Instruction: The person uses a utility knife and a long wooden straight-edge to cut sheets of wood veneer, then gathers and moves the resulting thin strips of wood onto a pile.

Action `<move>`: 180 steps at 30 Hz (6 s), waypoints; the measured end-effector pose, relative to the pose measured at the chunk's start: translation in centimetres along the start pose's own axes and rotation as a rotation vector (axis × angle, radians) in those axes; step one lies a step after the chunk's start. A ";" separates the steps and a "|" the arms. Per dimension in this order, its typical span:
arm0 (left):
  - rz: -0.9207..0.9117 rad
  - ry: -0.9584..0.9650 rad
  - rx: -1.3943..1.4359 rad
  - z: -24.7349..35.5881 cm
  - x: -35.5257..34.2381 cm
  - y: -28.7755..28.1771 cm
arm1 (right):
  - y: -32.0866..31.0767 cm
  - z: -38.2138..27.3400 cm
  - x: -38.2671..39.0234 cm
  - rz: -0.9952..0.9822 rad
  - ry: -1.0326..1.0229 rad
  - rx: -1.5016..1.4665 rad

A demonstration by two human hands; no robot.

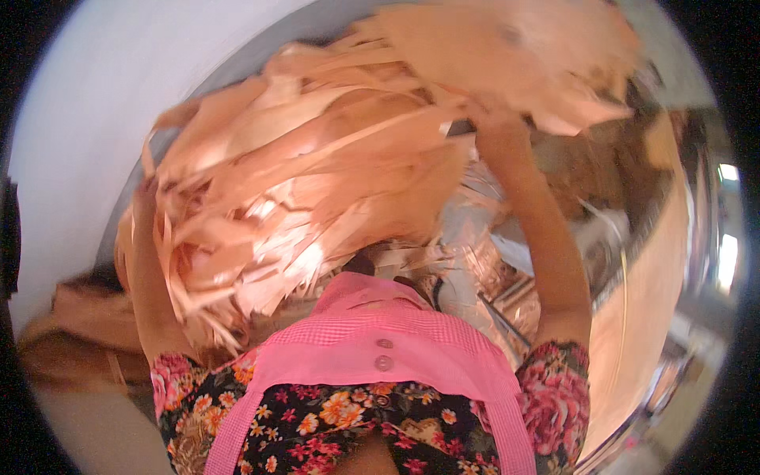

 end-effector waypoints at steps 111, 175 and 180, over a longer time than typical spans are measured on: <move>-1.609 0.789 -0.274 30.6 50.4 68.7 | -13.1 -7.7 85.8 -0.469 1.635 0.470; 0.426 -0.170 -0.462 -17.6 -7.1 4.6 | 26.2 -12.6 24.2 -0.450 0.998 -0.994; 0.424 -0.161 -0.492 -18.4 -8.6 11.6 | 33.4 -6.6 16.5 -0.351 0.963 -1.132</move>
Point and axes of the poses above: each hand's wrist, its own x-axis away from the middle knuckle, its own y-axis out of the palm, z = x × y, the point moved 3 cm from there along -x, towards the middle knuckle, and after that the axes turned 10 degrees about x, right-handed, at the moved point
